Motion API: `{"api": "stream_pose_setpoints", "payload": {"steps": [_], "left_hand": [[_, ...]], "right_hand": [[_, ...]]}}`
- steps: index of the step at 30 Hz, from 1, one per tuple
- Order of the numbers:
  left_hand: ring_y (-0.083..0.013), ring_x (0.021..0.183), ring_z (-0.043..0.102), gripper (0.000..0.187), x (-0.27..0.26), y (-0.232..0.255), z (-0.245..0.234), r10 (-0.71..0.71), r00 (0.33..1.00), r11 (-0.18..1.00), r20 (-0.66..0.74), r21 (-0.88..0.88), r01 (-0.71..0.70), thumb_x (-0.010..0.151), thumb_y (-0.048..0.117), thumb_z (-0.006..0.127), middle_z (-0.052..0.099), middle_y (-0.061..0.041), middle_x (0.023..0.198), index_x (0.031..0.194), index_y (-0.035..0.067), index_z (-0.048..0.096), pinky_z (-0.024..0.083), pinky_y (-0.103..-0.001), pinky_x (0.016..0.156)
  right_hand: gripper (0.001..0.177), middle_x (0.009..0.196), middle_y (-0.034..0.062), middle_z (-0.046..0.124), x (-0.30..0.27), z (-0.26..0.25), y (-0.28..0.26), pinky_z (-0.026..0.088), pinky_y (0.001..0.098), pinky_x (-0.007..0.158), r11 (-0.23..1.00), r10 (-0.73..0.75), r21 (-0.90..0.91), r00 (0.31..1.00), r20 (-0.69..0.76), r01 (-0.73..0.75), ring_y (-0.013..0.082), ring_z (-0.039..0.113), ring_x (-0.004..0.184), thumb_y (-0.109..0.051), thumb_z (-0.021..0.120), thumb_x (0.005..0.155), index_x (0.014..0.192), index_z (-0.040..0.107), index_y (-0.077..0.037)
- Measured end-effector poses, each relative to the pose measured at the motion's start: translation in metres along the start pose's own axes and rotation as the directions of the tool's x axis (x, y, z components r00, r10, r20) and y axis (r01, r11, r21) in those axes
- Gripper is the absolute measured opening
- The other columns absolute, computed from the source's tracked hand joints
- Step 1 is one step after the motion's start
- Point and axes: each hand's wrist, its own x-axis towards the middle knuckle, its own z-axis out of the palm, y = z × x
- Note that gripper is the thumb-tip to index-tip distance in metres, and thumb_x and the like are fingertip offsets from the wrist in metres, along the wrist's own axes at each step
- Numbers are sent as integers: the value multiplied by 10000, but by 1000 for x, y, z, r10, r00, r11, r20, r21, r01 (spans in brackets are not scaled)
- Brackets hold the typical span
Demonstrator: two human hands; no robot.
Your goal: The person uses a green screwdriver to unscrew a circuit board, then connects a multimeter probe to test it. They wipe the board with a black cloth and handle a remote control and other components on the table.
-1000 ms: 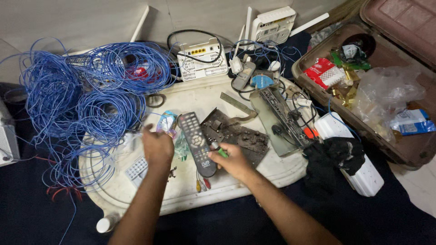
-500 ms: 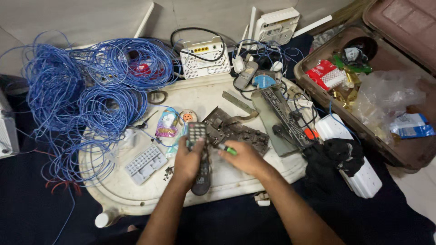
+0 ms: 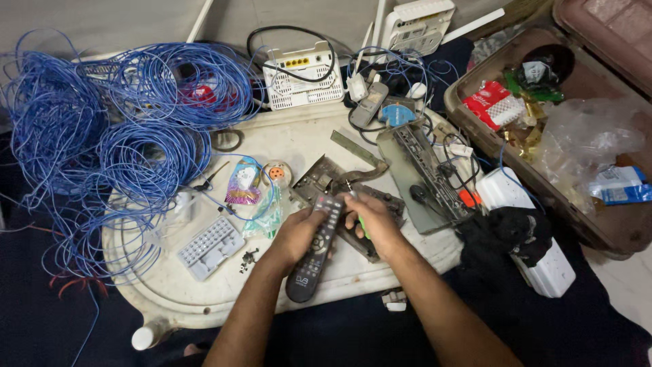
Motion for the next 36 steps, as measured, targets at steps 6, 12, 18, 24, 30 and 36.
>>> {"api": "stream_pose_setpoints", "payload": {"steps": [6,12,18,24,30,36], "left_hand": [[-201,530,660,372,-1,-2,-1,-50,998,996,49,-69,53,1008,317,460,710,-125,725,1116,6,633,556,-357,518],[-280,571,635,615,-17,-1,-8,-155,985,979,-78,123,163,1030,508,456,693,-197,719,958,-46,715,516,-419,583],[-358,958,762,634,-53,-1,-17,-79,952,739,-294,624,254,914,594,464,783,-236,958,1154,79,743,541,-435,917],[-335,1043,706,635,-72,-16,-7,-50,928,794,-370,549,262,909,601,505,751,-210,1038,1102,67,789,499,-411,979],[-364,995,743,626,-37,-28,1,-94,950,823,-298,513,242,898,573,509,773,-236,979,993,28,802,522,-425,938],[-408,967,734,662,-10,-41,-13,-57,912,787,-406,543,291,868,577,558,741,-296,945,959,-43,771,540,-452,926]], "right_hand": [[321,661,0,624,-5,3,-10,354,225,440,983,6,-182,998,-62,-17,65,479,488,-358,692,953,1067,720,-60],[363,793,55,687,-9,5,-12,494,314,634,742,-193,-658,981,-24,130,154,645,714,-430,715,939,1019,742,-77],[447,963,130,746,-16,5,6,553,406,773,553,-238,-791,959,152,262,280,700,874,-390,816,778,1100,743,-89],[389,950,129,779,-10,-10,4,556,370,772,601,-279,-748,951,133,280,233,714,855,-365,795,839,1110,759,-88],[365,908,89,788,-11,-9,-10,563,352,762,628,-256,-738,961,103,246,198,737,816,-388,798,836,1067,771,-107],[371,880,90,782,-22,7,-13,562,352,742,641,-263,-731,962,76,233,207,738,795,-383,807,804,1055,776,-112]]}}
